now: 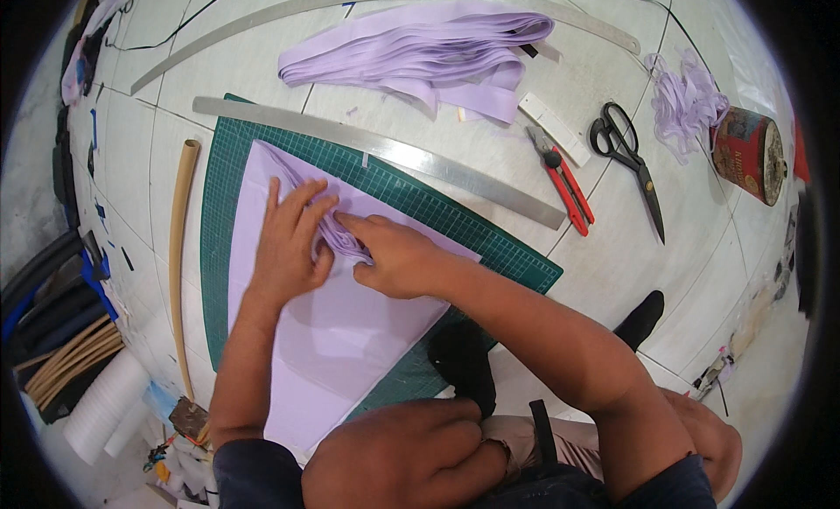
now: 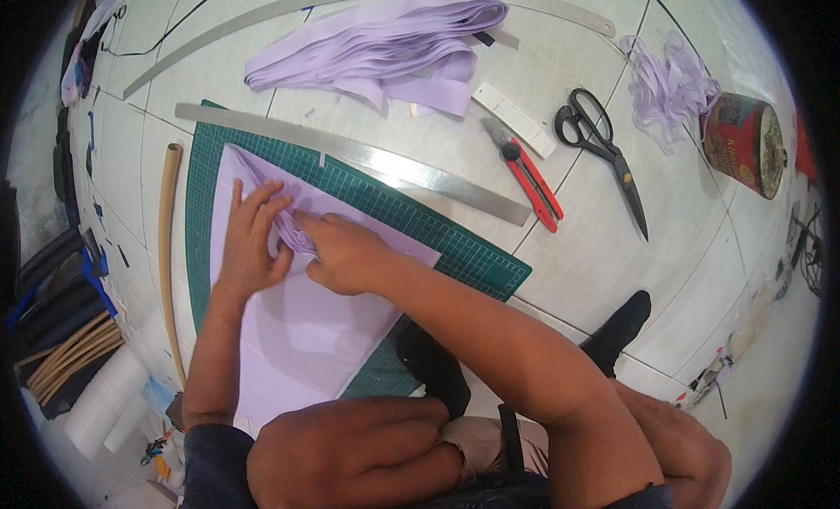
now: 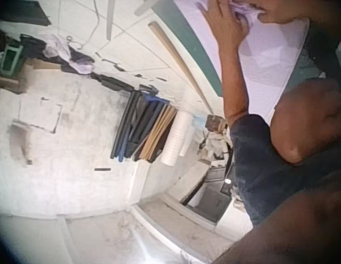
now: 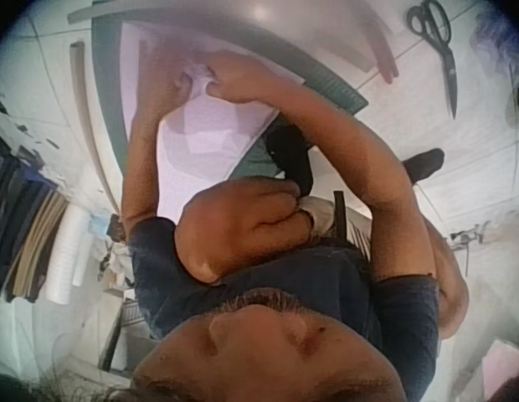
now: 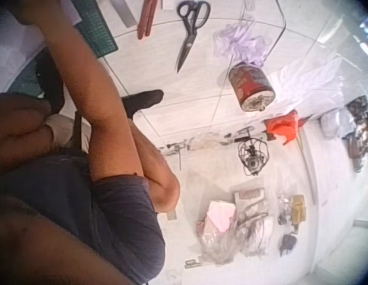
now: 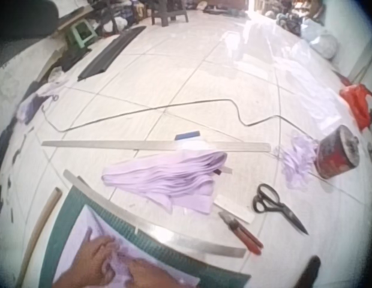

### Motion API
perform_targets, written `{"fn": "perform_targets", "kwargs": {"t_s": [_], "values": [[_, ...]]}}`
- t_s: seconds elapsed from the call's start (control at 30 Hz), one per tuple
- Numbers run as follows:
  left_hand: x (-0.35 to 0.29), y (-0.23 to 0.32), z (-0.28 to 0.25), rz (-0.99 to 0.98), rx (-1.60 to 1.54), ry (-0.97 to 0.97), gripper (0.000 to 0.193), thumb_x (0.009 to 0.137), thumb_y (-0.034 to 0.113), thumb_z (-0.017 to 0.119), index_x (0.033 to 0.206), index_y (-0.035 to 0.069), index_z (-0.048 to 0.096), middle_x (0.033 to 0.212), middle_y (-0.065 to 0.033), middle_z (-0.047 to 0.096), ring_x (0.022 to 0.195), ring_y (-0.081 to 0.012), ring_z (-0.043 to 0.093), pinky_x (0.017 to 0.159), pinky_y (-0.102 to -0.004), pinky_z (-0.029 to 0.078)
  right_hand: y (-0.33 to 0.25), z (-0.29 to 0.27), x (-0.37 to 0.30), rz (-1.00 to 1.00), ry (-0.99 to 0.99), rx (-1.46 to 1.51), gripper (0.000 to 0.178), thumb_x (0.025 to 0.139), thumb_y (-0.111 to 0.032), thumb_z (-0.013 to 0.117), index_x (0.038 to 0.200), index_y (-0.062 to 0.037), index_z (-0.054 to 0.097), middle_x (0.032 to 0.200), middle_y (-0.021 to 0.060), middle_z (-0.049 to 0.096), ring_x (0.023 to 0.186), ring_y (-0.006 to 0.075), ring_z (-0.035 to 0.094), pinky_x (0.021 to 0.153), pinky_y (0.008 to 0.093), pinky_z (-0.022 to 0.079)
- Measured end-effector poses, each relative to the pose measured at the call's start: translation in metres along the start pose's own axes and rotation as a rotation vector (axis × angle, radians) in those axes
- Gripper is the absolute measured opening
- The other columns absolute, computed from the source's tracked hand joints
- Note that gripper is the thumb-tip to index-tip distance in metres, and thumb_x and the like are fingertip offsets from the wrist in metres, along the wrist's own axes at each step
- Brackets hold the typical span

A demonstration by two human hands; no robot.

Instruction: The person cuts strips of purple fabric using a utility knife and a ruler on a cutting mat, then uses scissors to trim a corner of a white fabric sheet and handles a small white block.

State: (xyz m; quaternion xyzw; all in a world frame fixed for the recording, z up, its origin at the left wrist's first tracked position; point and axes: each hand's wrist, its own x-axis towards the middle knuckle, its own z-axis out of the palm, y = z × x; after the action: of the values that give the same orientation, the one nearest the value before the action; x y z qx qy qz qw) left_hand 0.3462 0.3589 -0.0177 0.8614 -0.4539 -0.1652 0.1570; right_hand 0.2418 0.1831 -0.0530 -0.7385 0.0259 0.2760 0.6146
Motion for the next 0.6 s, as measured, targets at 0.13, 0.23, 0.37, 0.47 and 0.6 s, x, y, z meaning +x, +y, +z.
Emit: {"fn": "perform_targets", "kwargs": {"t_s": [0.13, 0.23, 0.37, 0.47, 0.6], "values": [[0.013, -0.022, -0.018, 0.085, 0.143, -0.170, 0.039, 0.061, -0.003, 0.070, 0.097, 0.011, 0.066, 0.123, -0.0060, 0.063, 0.136, -0.0313, 0.048, 0.123, -0.0624, 0.013, -0.009, -0.007, 0.007, 0.004, -0.120, 0.017, 0.057, 0.084, -0.021, 0.066, 0.136, -0.0034, 0.052, 0.124, 0.0231, 0.057, 0.119, 0.0388, 0.056, 0.103, 0.0447, 0.045], [0.009, -0.024, -0.020, 0.085, 0.171, -0.185, 0.036, 0.063, -0.009, 0.066, 0.093, 0.010, 0.068, 0.117, -0.0028, 0.066, 0.135, -0.0300, 0.048, 0.123, -0.0619, 0.015, -0.010, -0.012, 0.004, 0.026, -0.151, 0.021, 0.055, 0.085, -0.030, 0.068, 0.130, -0.0016, 0.056, 0.127, 0.0235, 0.057, 0.120, 0.0386, 0.055, 0.102, 0.0438, 0.045], [0.002, -0.026, -0.021, 0.063, 0.079, -0.142, 0.038, 0.065, -0.015, 0.062, 0.093, 0.009, 0.067, 0.119, -0.0045, 0.066, 0.136, -0.0324, 0.047, 0.123, -0.0607, 0.019, -0.007, -0.012, 0.000, -0.086, -0.043, 0.048, 0.062, 0.082, -0.045, 0.073, 0.119, 0.0016, 0.059, 0.127, 0.0234, 0.057, 0.117, 0.0378, 0.057, 0.097, 0.0429, 0.046], [-0.003, -0.033, -0.021, 0.026, -0.013, -0.116, 0.038, 0.065, -0.017, 0.061, 0.093, 0.008, 0.066, 0.120, -0.0059, 0.066, 0.138, -0.0344, 0.045, 0.122, -0.0594, 0.022, -0.020, -0.035, 0.007, 0.093, -0.370, 0.137, 0.067, 0.080, -0.052, 0.074, 0.117, 0.0021, 0.059, 0.120, 0.0227, 0.061, 0.112, 0.0358, 0.060, 0.095, 0.0399, 0.047], [-0.003, -0.032, -0.027, 0.007, -0.048, -0.126, 0.038, 0.064, -0.018, 0.061, 0.093, 0.007, 0.066, 0.121, -0.0072, 0.066, 0.140, -0.0347, 0.043, 0.122, -0.0581, 0.023, -0.009, -0.036, -0.001, 0.115, -0.303, 0.367, 0.073, 0.080, -0.054, 0.076, 0.123, 0.0019, 0.059, 0.113, 0.0200, 0.064, 0.108, 0.0298, 0.062, 0.091, 0.0378, 0.047]]}}
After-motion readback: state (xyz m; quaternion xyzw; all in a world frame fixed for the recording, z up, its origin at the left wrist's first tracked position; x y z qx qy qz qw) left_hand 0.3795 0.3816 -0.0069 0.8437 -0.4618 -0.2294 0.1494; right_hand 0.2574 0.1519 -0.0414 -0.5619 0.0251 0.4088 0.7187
